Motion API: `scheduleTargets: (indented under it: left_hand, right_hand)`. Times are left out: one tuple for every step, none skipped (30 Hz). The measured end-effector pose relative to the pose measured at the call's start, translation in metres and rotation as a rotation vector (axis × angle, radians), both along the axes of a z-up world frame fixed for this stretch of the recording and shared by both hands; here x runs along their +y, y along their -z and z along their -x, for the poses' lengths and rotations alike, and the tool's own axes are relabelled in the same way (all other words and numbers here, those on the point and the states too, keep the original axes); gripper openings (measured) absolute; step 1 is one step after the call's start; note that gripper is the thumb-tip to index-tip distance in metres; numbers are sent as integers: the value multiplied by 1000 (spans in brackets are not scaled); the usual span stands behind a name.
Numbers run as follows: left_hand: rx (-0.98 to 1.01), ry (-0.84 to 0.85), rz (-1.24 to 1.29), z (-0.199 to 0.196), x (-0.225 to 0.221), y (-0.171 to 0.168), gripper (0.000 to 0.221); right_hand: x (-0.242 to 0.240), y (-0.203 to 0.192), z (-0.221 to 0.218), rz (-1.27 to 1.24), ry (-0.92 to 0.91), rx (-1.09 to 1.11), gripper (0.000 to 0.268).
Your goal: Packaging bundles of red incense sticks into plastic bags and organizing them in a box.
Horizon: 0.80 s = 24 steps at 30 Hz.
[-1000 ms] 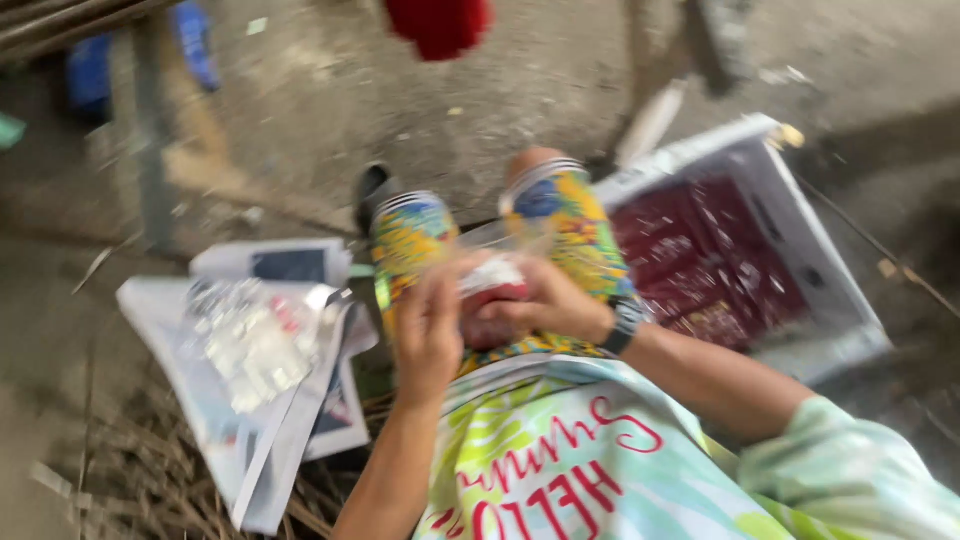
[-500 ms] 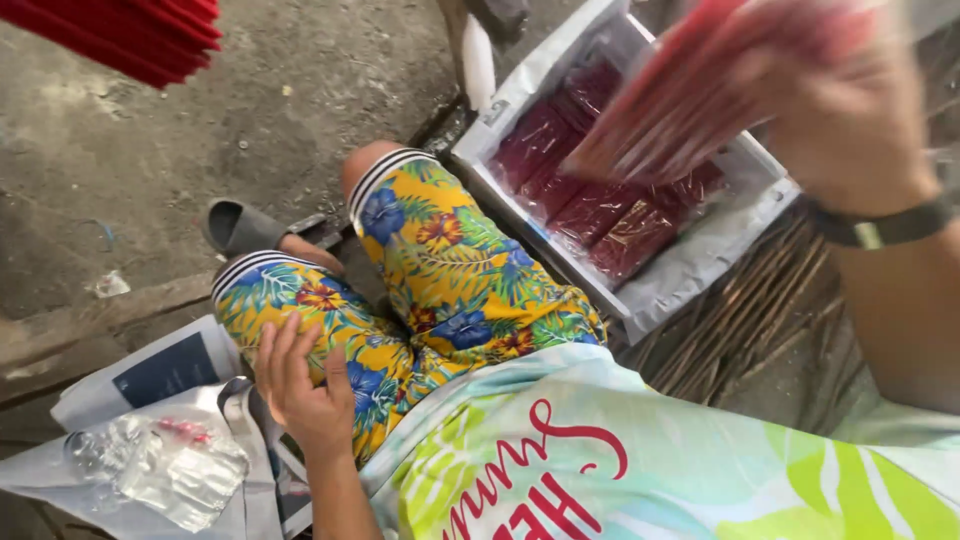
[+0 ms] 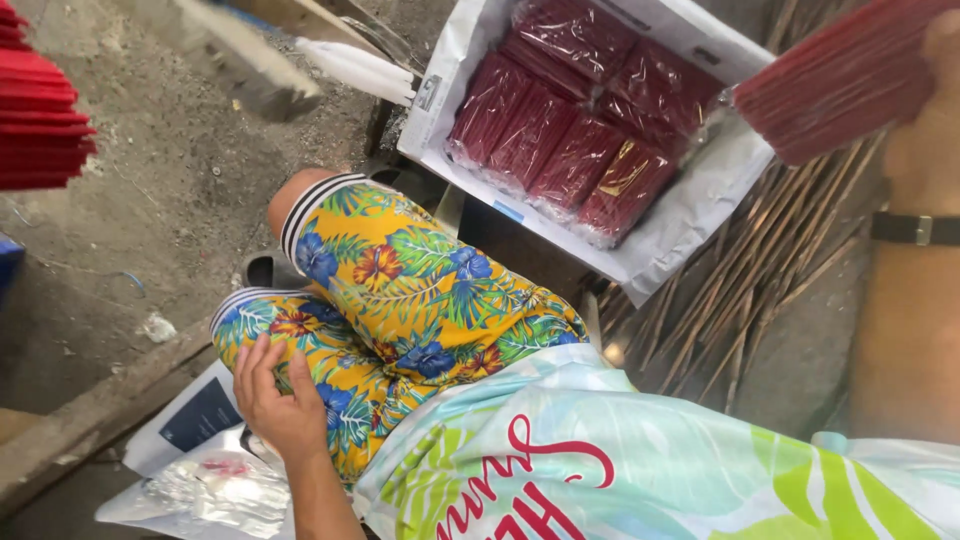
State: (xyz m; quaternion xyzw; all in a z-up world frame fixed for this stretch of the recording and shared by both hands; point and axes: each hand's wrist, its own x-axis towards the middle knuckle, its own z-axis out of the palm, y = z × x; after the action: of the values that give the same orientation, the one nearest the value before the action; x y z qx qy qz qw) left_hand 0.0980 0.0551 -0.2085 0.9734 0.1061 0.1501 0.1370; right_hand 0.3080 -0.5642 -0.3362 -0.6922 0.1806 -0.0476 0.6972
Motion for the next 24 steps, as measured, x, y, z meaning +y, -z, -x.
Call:
scheduleTargets:
  left_hand:
    - [4, -3, -4, -1, 1, 2, 23]
    - [13, 12, -11, -2, 1, 1, 23]
    - [28, 9, -6, -2, -1, 0, 23]
    - [43, 6, -2, -2, -1, 0, 23]
    - [49, 10, -3, -3, -2, 0, 23]
    - [64, -3, -9, -4, -2, 1, 23]
    - [78, -21, -15, -4, -3, 1, 23]
    - [83, -22, -16, -5, -3, 0, 23]
    - [94, -32, -15, -5, -4, 0, 24]
    - [104, -43, -15, -5, -5, -1, 24]
    - [106, -48, -18, -5, -4, -1, 24]
    - [96, -41, -23, -5, -3, -1, 24]
    - [85, -34, -26, -6, -3, 0, 23]
    - [85, -37, -27, -5, -3, 1, 23]
    - [83, -40, -35, -5, -3, 1, 22]
    - [80, -44, -44, -5, -3, 1, 21]
    - [82, -41, -46, -4, -3, 1, 21]
    - [79, -43, -50, -3, -3, 1, 20]
    - [73, -42, -53, -5, -3, 2, 19]
    - [72, -36, -52, -5, -3, 2, 19]
    - [80, -45, -57, -5, -4, 2, 20]
    - [89, -54, -62, -5, -4, 1, 21]
    - [90, -49, -62, -4, -3, 2, 21]
    - [94, -51, -66, -3, -2, 3, 21]
  right_hand:
    - [49, -25, -6, -15, 31, -15, 42]
    - [58, -24, -3, -22, 46, -6, 42]
    - [67, -23, -2, -2, 51, -95, 25]
    - [76, -23, 0, 18, 58, -184, 17]
    - [83, -16, 1, 17, 62, -177, 17]
    - [90, -9, 2, -16, 138, -169, 19]
    - [98, -2, 2, -48, 210, -163, 22]
    - [105, -3, 5, -49, 209, -158, 22]
    - [113, -4, 8, -66, 266, -2, 16]
    - [121, -5, 10, -82, 325, 153, 13]
    - [129, -8, 12, -84, 320, 155, 13]
    - [138, -11, 14, -156, 375, 256, 9]
    - [145, -15, 15, -227, 433, 356, 6]
    - [153, -17, 16, -227, 429, 357, 6]
    - [161, -19, 18, -276, 472, 427, 5]
    - [168, -20, 20, -325, 515, 497, 6]
    - [167, -5, 24, -327, 518, 499, 6]
    - [167, 11, 28, -381, 570, 492, 4]
    - [166, 26, 32, -435, 625, 480, 5]
    - [169, 34, 32, -436, 631, 477, 5]
    - [173, 41, 33, -502, 683, 473, 3]
    - [176, 48, 34, -567, 734, 467, 5]
    - [178, 56, 33, -568, 739, 468, 5]
    - [180, 64, 32, -703, 773, 431, 11]
